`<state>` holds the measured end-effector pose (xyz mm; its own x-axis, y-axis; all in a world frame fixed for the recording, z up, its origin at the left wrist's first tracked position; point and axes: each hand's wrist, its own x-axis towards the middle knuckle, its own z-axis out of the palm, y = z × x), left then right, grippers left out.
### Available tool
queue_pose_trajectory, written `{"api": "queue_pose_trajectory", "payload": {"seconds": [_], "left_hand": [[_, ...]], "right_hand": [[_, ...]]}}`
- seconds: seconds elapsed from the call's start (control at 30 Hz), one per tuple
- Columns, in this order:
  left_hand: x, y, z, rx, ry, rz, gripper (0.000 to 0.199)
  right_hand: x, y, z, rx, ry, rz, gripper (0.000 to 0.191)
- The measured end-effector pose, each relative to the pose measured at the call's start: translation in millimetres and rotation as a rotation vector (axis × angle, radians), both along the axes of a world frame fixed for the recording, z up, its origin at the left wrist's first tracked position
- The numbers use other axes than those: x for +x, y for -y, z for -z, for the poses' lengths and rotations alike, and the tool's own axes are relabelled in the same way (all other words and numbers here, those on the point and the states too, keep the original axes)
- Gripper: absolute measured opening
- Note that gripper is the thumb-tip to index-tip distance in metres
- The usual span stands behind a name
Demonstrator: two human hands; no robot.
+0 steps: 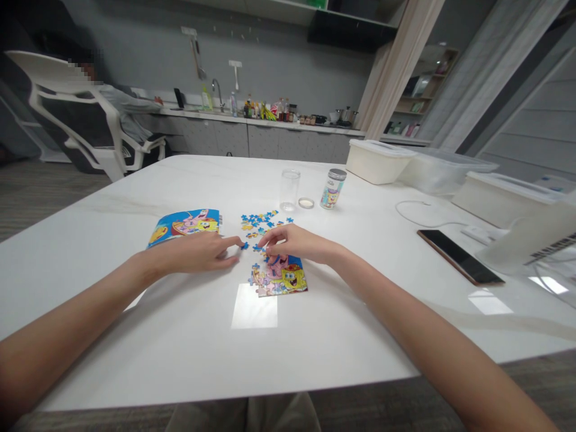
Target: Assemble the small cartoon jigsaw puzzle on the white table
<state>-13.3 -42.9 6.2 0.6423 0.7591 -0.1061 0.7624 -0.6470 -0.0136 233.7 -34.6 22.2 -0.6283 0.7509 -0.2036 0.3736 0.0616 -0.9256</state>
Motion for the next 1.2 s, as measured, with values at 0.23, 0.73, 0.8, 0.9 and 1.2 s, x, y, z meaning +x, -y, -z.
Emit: {"api": "queue_pose_trajectory", "payload": {"seconds": [0.23, 0.73, 0.8, 0.9, 1.2], "left_hand": [[2, 0, -1.1, 0.031, -0.025, 0.005, 0.042], [10, 11, -9.2, -0.058, 0.081, 0.056, 0.034], [10, 10, -8.4, -0.057, 0.085, 0.059, 0.033], [9, 10, -7.8, -0.06, 0.1, 0.07, 0.032], [8, 9, -4.0, -0.059, 0.12, 0.091, 0.031]], "right_hand": [[-1, 1, -1.2, -0.083, -0.014, -0.011, 0.011], [-2, 3, -1.7, -0.072, 0.014, 0.011, 0.012], [-2, 3, -1.4, -0.074, 0.021, 0.013, 0.012], [-2, 4, -1.5, -0.071, 0.019, 0.004, 0.011], [-2, 3, -2.4, -0.041, 0.031, -0.002, 0.013]]}}
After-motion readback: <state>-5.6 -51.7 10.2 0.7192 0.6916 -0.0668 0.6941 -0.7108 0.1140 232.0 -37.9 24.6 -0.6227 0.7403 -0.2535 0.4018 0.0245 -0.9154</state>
